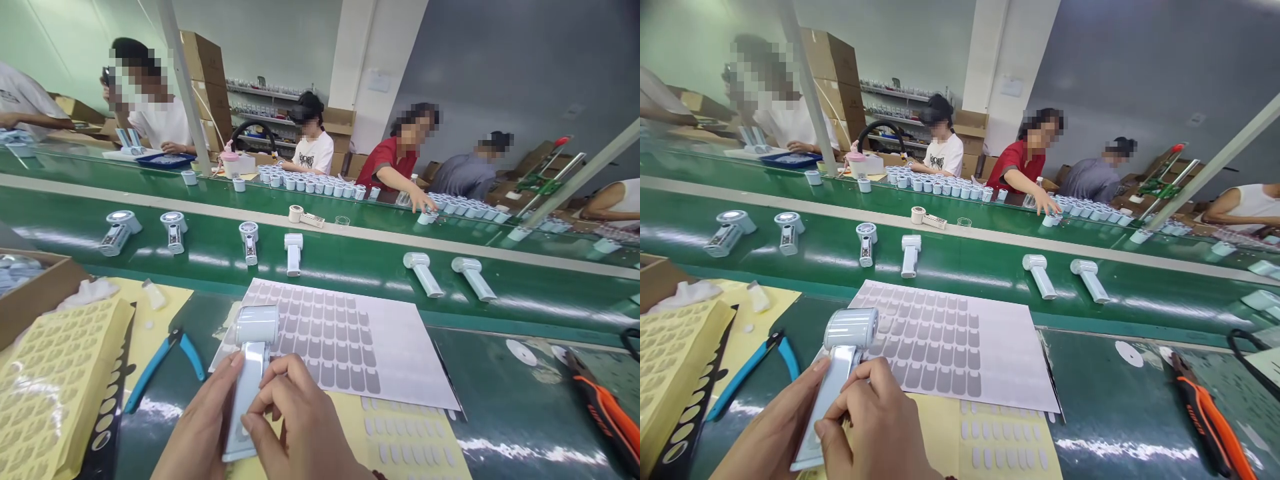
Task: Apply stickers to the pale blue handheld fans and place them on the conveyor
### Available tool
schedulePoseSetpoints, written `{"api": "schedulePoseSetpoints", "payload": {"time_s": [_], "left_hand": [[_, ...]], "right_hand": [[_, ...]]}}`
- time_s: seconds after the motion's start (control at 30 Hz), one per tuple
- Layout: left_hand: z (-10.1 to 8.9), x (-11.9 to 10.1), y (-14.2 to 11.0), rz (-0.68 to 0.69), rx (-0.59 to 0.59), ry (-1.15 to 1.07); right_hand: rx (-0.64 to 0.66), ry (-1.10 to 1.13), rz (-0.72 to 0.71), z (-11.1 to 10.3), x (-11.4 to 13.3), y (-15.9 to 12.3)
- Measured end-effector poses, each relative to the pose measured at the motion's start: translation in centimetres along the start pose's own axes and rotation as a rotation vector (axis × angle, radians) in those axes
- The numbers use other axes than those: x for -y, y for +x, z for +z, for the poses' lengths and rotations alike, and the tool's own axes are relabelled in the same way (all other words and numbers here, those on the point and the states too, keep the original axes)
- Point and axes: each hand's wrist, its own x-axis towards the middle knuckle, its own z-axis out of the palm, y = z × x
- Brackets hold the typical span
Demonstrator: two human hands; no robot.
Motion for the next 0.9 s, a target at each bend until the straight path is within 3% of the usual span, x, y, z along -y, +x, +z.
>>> {"api": "schedulePoseSetpoints", "payload": {"time_s": [0.1,0.17,0.27,0.37,0.47,0.57,0.77,0.9], "left_hand": [[0.6,-0.6,-0.4,-0.067,-0.048,0.025],[1.0,-1.1,-0.5,-0.123,0.062,-0.002],[1.5,-2.2,0.0,-0.117,0.262,-0.042],[2.1,-4.4,1.5,0.058,0.318,0.076],[3.0,-7.2,4.0,0.156,0.282,0.205],[4.5,-9.8,7.6,0.257,0.196,0.267],[6.8,-12.6,16.1,0.422,-0.02,0.308],[7.2,-13.7,19.4,0.567,-0.093,0.448]], "right_hand": [[-0.104,0.015,-0.183,0.4,-0.5,-0.4],[-0.218,0.135,-0.214,0.1,-0.9,-0.5],[-0.341,0.112,-0.137,-1.9,-2.0,-0.2],[-0.313,-0.251,0.081,-5.5,-4.4,0.5],[-0.287,-0.491,0.273,-9.0,-7.3,0.9],[-0.24,-0.607,0.389,-10.9,-9.3,1.1],[-0.152,-0.691,0.444,-11.0,-10.9,1.7],[-0.148,-0.712,0.438,-11.0,-11.8,2.1]]}}
